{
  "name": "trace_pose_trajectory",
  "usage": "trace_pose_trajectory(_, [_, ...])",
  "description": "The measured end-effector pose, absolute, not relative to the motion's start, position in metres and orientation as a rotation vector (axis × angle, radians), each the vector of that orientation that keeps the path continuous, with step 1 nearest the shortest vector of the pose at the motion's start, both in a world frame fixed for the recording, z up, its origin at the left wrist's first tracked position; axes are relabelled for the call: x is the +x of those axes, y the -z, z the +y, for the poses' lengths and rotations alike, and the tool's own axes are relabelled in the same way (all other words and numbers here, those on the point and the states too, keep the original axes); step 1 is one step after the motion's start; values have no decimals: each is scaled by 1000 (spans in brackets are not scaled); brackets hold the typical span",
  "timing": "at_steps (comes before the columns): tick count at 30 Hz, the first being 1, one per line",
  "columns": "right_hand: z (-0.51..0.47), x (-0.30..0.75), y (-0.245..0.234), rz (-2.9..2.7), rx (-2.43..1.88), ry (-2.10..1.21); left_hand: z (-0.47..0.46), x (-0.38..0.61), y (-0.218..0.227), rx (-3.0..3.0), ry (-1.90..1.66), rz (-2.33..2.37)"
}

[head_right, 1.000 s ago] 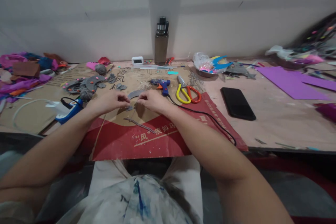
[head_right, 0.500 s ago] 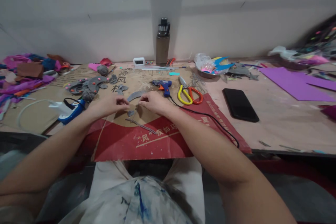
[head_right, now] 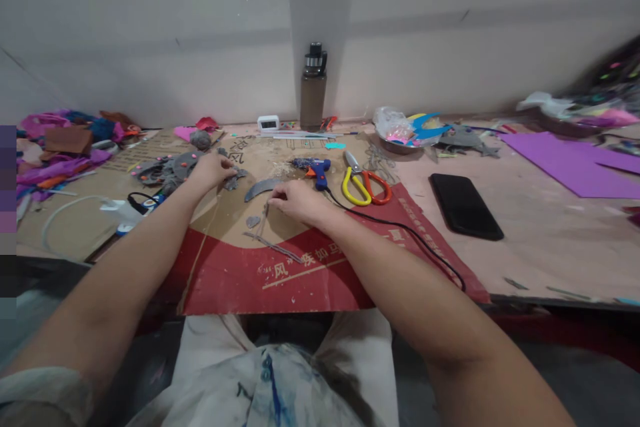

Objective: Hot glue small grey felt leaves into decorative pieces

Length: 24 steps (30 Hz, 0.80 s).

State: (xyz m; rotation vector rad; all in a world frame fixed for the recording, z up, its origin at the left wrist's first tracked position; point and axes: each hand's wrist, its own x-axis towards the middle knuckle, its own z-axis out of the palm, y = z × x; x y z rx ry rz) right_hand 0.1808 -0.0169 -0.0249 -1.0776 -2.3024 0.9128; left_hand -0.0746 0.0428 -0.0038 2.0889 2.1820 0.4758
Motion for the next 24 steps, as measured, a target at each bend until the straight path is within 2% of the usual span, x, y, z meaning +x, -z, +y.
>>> trace_pose_trajectory(4, [-16, 181, 26, -2328, -1056, -892, 45, -82, 13, 2067, -619, 2146])
trace_pose_trajectory(8, [-14, 180, 29, -2313, -1077, -884, 43, -88, 13, 1886, -914, 2194])
trace_pose_trajectory(12, [-13, 180, 31, -2301, -1086, -880, 32, -83, 9, 1526, -1187, 1874])
trace_pose_trajectory(17, [-12, 180, 32, -2305, -1099, -881, 24, -78, 6, 1427, -1160, 1635])
trace_pose_trajectory(20, [-12, 180, 32, -2302, -1119, -871, 27, -89, 6, 1475, -1190, 1823])
trace_pose_trajectory(24, [-13, 180, 32, -2315, -1120, -855, 27, -108, 5, 1485, -936, 2067])
